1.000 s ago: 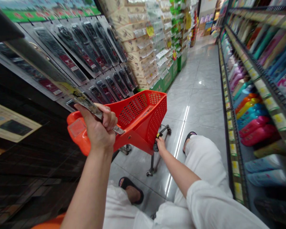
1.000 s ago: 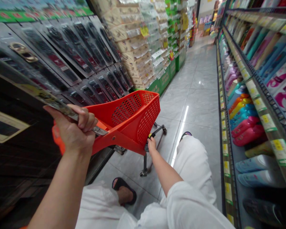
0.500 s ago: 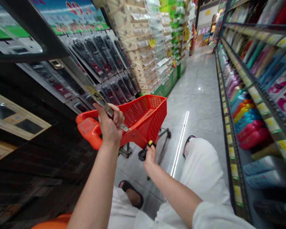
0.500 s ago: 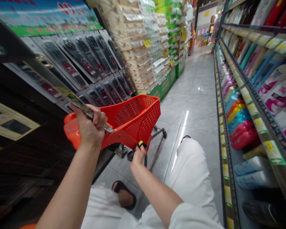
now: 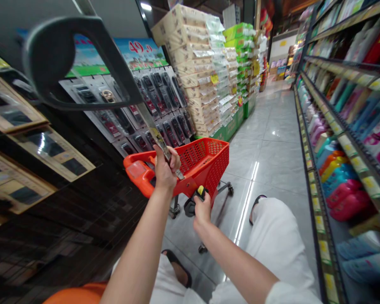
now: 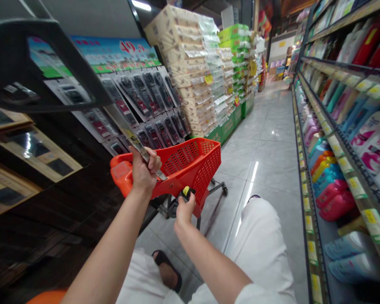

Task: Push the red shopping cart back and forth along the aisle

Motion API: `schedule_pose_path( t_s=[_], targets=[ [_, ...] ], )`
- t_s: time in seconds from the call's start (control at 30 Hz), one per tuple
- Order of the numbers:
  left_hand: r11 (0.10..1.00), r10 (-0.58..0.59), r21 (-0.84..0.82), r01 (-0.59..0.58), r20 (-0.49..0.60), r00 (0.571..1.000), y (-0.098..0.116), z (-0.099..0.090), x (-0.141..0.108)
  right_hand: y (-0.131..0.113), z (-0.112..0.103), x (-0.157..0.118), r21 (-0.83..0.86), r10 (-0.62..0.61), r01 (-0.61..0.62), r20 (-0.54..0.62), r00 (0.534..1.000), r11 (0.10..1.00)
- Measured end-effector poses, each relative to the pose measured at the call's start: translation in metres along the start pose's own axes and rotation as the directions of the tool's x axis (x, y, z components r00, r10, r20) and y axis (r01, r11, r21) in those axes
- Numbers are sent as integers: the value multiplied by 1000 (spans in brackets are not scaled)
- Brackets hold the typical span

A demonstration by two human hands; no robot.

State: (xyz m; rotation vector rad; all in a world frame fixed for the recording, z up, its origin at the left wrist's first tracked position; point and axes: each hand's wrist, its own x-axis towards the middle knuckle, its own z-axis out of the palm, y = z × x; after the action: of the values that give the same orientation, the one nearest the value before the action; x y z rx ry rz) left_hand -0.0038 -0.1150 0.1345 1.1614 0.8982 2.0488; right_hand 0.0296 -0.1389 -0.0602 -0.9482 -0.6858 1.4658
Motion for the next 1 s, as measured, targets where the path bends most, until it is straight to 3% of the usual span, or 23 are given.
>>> schedule_pose_path(
  t_s=[0.07,0.13,0.2,0.3,0.33,0.47,0.53,0.67,0.73,0.8,0.93,1.0],
  targets=[
    [1000,22,16,-23,31,999,0,-2,0,-20,8,-7,-3,-69,69,104,992,998],
    [999,31,26,-33,46,998,0,-5,-1,-44,13,-13,-19,-197,206,221,955,978],
    [999,36,35,-38,47,998,1,-6,-2,-67,14,-12,-84,-349,399,345,871,913],
    [999,20,41,-22,42,999,3,-9,-3,-87,6,9,-274,-467,636,485,739,722],
    [999,10,42,-12,41,999,3,-9,-3,-90,3,19,-339,-470,666,504,725,665],
    [999,-3,40,2,27,1000,3,-9,-3,-96,0,57,-522,-407,660,524,748,541],
    [1000,-2,26,2,28,1000,2,-9,-2,-101,2,61,-542,-368,688,587,721,483],
    [1000,-9,15,8,40,999,0,-10,-1,-110,0,51,-399,-310,816,782,541,418],
    [1000,-10,23,9,39,999,0,-11,-2,-110,-4,52,-349,-289,842,826,484,411],
    [999,-11,35,10,42,999,1,-12,-4,-108,-8,60,-390,-279,821,805,523,416],
    [999,-15,52,14,32,999,4,-12,-6,-101,-4,68,-538,-302,704,651,696,464],
    [998,-19,55,17,22,1000,4,-12,-7,-96,1,56,-508,-338,699,629,700,503]
  ],
)
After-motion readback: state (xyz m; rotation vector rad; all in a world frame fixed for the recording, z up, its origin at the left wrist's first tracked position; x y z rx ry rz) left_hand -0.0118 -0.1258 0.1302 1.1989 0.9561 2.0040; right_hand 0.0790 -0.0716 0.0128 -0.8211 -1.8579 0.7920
